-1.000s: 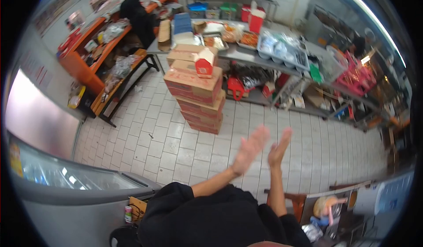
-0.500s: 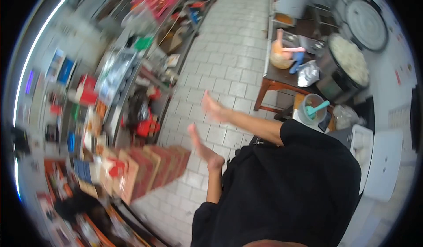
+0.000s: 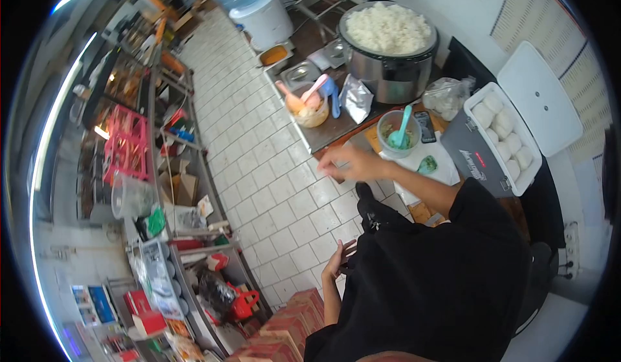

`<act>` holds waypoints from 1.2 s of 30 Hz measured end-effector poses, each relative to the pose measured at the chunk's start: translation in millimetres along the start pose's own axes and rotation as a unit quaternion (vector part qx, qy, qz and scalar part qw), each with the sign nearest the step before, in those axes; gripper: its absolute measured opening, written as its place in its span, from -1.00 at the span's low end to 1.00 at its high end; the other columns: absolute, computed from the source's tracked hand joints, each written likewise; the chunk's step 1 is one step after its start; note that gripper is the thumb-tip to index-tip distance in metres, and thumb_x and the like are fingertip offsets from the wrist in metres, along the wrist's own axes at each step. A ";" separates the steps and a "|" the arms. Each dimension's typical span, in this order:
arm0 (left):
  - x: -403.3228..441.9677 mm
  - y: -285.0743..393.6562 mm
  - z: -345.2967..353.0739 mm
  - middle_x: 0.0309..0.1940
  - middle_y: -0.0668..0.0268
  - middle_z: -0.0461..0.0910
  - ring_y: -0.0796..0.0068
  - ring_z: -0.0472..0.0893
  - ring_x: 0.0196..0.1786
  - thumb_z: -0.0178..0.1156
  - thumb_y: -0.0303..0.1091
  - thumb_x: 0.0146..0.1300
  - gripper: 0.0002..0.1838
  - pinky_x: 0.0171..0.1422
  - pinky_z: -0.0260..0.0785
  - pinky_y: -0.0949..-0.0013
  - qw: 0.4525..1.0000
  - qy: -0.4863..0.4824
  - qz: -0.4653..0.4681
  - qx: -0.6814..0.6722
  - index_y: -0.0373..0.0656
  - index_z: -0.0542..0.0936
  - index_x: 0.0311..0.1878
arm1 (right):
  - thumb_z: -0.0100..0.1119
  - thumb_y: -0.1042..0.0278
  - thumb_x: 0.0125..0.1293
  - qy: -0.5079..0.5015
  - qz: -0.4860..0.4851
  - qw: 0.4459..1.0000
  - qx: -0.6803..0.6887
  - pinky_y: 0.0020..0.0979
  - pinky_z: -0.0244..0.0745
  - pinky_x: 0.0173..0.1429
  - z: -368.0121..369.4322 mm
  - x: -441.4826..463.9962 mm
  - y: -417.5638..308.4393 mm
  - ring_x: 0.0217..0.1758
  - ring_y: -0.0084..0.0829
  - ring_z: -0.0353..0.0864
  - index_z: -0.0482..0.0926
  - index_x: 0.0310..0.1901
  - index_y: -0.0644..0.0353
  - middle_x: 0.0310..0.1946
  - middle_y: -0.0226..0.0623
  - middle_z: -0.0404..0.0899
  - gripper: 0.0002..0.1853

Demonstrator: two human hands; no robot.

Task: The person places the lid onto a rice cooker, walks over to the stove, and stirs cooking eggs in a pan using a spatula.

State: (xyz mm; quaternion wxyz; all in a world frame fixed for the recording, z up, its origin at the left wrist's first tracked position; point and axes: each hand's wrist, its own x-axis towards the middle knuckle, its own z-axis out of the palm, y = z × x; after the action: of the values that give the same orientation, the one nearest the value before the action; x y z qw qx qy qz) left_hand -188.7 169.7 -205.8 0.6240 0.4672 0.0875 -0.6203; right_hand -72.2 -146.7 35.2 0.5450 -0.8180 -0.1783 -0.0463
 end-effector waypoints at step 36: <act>119.1 131.0 -93.9 0.03 0.16 0.68 0.32 0.68 -0.02 0.15 0.03 0.46 -0.48 -0.05 0.48 0.23 0.927 0.366 -0.056 0.062 -0.16 0.45 0.28 | 0.24 0.01 0.26 0.236 0.262 0.715 -0.604 -0.10 0.47 0.23 -693.6 348.3 167.7 0.09 -0.03 0.62 0.65 0.03 0.09 0.02 -0.02 0.65 -0.59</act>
State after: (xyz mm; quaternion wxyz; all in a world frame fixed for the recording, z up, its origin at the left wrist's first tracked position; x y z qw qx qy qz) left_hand -6.8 125.2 -277.2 0.4827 0.6938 0.2971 -0.4444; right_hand 392.1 -749.9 261.2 -0.0497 -0.9496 0.2436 -0.1908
